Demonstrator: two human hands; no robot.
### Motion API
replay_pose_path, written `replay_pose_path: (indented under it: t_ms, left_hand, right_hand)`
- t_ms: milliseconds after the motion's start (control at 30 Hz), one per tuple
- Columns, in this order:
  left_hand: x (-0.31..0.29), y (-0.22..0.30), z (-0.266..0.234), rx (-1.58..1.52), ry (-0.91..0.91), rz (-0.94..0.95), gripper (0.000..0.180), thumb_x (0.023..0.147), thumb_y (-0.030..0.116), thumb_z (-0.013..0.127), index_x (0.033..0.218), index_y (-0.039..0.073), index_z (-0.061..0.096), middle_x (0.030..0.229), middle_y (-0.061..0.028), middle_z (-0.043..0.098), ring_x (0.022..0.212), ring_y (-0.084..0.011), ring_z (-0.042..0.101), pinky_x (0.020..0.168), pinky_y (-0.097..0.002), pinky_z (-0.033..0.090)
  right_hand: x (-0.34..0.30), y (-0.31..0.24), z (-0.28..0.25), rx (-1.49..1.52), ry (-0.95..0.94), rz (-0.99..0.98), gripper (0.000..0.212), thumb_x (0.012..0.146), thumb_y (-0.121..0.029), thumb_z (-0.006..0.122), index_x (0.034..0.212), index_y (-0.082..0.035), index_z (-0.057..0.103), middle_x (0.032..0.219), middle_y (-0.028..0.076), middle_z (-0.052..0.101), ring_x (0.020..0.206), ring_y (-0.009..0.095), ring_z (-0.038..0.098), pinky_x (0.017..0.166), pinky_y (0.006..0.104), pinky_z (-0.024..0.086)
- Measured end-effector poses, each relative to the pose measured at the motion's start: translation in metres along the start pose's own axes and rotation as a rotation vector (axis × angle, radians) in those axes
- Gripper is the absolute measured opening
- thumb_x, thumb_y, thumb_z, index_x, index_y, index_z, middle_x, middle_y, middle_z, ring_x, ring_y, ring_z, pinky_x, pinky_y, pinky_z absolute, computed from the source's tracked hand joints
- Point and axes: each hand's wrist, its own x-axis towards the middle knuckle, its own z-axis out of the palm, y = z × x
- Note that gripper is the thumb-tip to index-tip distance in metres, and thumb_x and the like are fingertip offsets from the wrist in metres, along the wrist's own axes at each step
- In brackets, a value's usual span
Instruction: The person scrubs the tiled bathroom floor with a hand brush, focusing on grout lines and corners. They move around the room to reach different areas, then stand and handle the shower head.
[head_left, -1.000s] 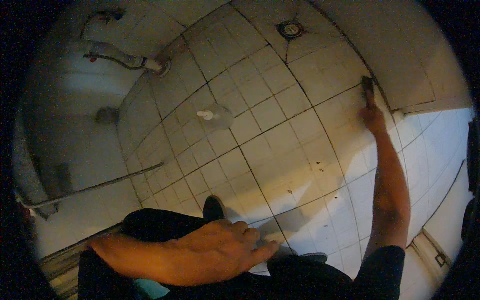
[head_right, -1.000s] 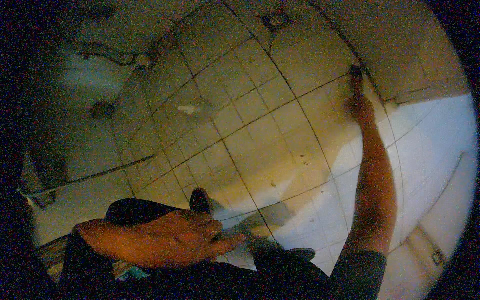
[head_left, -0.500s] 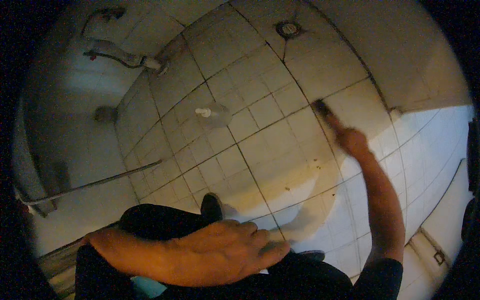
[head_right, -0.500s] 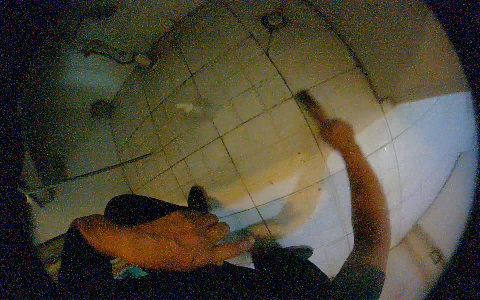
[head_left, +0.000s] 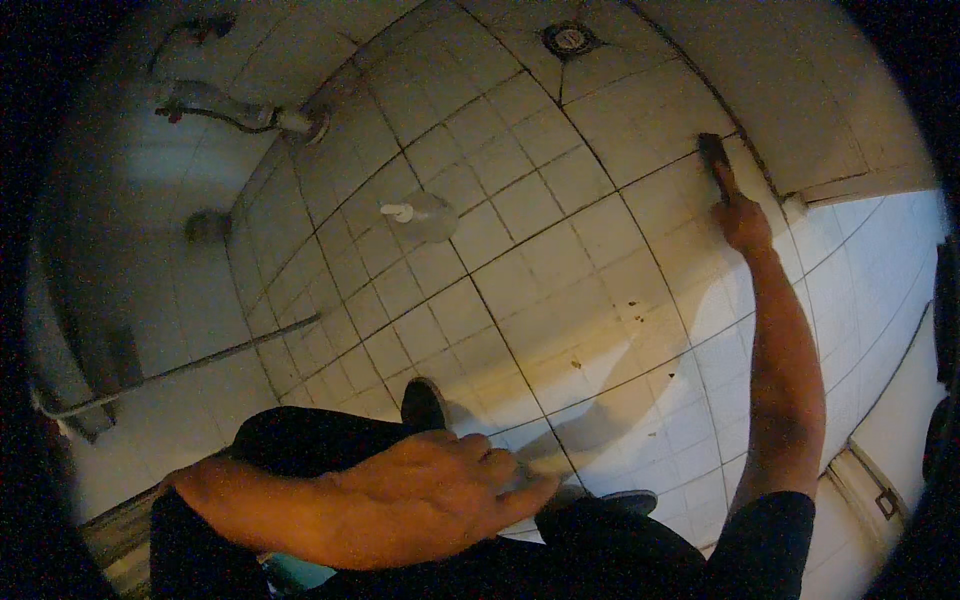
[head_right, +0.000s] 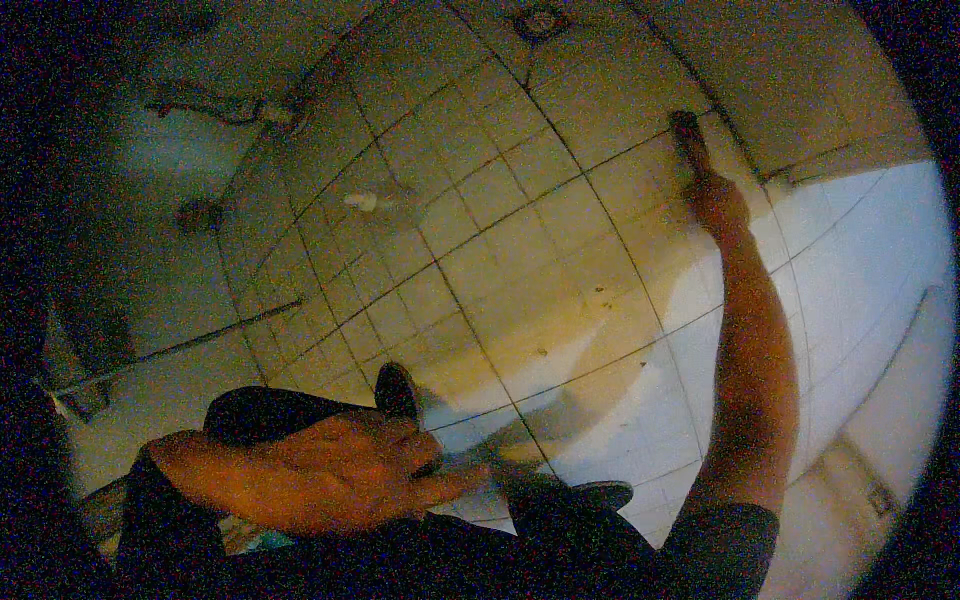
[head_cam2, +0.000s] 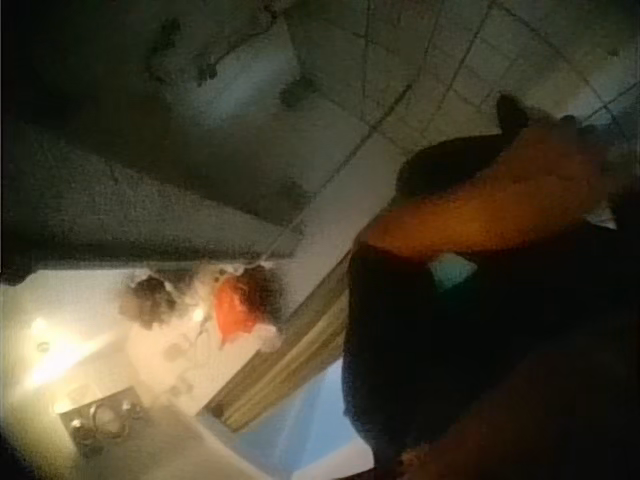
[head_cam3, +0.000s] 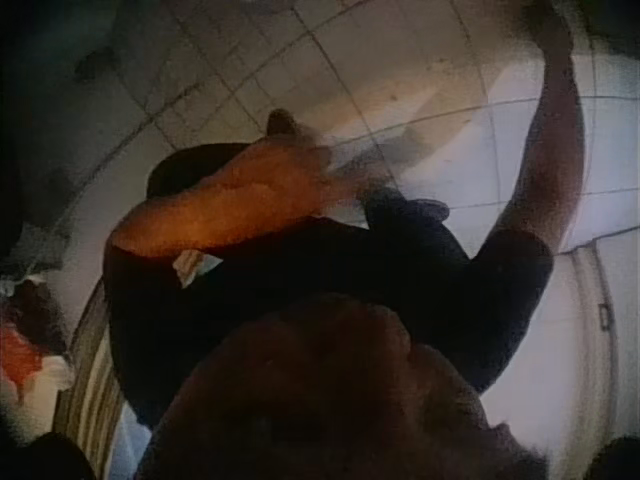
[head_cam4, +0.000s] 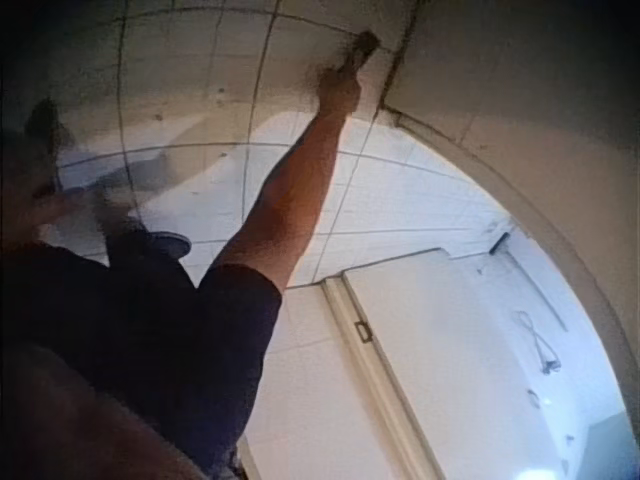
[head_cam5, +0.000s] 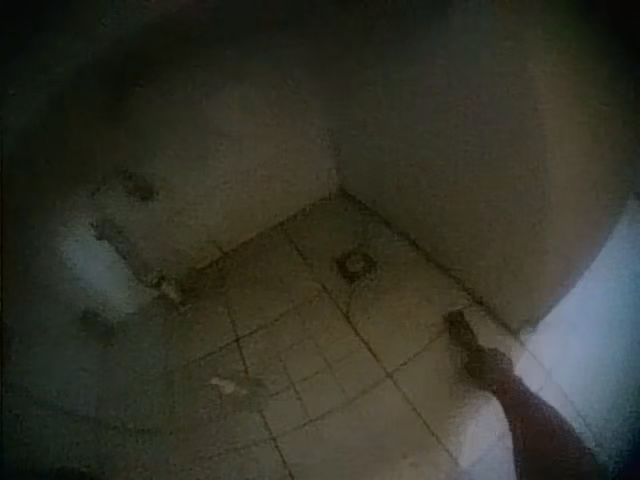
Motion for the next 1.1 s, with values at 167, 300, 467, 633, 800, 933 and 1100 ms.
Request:
replay_pose_path:
  t_ms: [167,300,467,633,800,933,1100]
  left_hand:
    - [-0.020,-0.021,-0.035,-0.154,0.109,0.009,0.050,0.094,0.010,0.052,0.144,0.003,0.049,0.102,-0.0195,0.063,0.090,-0.0328,0.066,0.073,-0.0417,0.058]
    - [-0.023,-0.017,-0.029,-0.170,0.007,-0.074,0.051,0.094,0.011,0.054,0.144,0.003,0.048,0.101,-0.0188,0.063,0.089,-0.0340,0.066,0.074,-0.0432,0.058]
    - [-0.030,-0.032,-0.035,-0.223,0.112,-0.040,0.055,0.094,0.015,0.057,0.147,0.005,0.047,0.100,-0.0190,0.061,0.090,-0.0351,0.065,0.075,-0.0440,0.058]
    - [-0.038,-0.019,-0.071,-0.374,-0.065,-0.250,0.058,0.095,0.024,0.064,0.148,0.007,0.047,0.101,-0.0179,0.060,0.094,-0.0338,0.065,0.077,-0.0432,0.058]
    - [-0.055,-0.014,-0.082,-0.389,-0.084,-0.306,0.062,0.092,0.026,0.070,0.147,0.008,0.048,0.102,-0.0168,0.061,0.094,-0.0332,0.065,0.074,-0.0416,0.058]
    - [-0.077,-0.016,-0.066,-0.431,0.015,-0.313,0.060,0.091,0.027,0.071,0.144,0.008,0.051,0.099,-0.0162,0.061,0.089,-0.0337,0.065,0.073,-0.0417,0.058]
    - [-0.098,-0.004,-0.050,-0.501,0.097,-0.403,0.059,0.091,0.030,0.072,0.144,0.010,0.053,0.096,-0.0157,0.062,0.084,-0.0337,0.066,0.072,-0.0416,0.058]
  right_hand:
    - [0.019,0.117,-0.020,-0.121,0.380,-0.426,0.065,0.093,-0.015,0.057,0.154,-0.014,0.033,0.149,0.022,0.052,0.108,0.045,0.063,0.091,0.0513,0.052]
    - [0.031,0.094,-0.026,-0.127,0.218,-0.362,0.074,0.096,-0.012,0.057,0.162,-0.021,0.024,0.158,0.020,0.042,0.125,0.045,0.058,0.100,0.0499,0.050]
    - [0.055,0.115,-0.034,-0.116,0.456,-0.465,0.072,0.098,-0.017,0.054,0.162,-0.032,0.022,0.130,0.029,0.062,0.095,0.052,0.066,0.079,0.0571,0.052]
    - [-0.062,0.086,-0.070,0.046,-0.166,0.095,0.081,0.092,-0.012,0.052,0.161,-0.038,0.019,0.103,0.032,0.068,0.091,0.054,0.065,0.078,0.0613,0.048]
    - [0.021,0.097,-0.073,-0.127,0.061,-0.229,0.058,0.093,-0.018,0.056,0.146,-0.027,0.034,0.097,0.028,0.070,0.083,0.049,0.067,0.073,0.0573,0.051]
    - [0.040,0.036,-0.057,-0.255,0.110,-0.432,0.028,0.095,-0.029,0.058,0.115,-0.010,0.056,0.090,0.023,0.070,0.079,0.043,0.067,0.071,0.0547,0.054]
    - [-0.109,-0.086,-0.035,-0.169,-0.303,-0.252,0.035,0.094,-0.035,0.060,0.108,-0.004,0.065,0.085,0.022,0.070,0.075,0.042,0.068,0.068,0.0549,0.054]
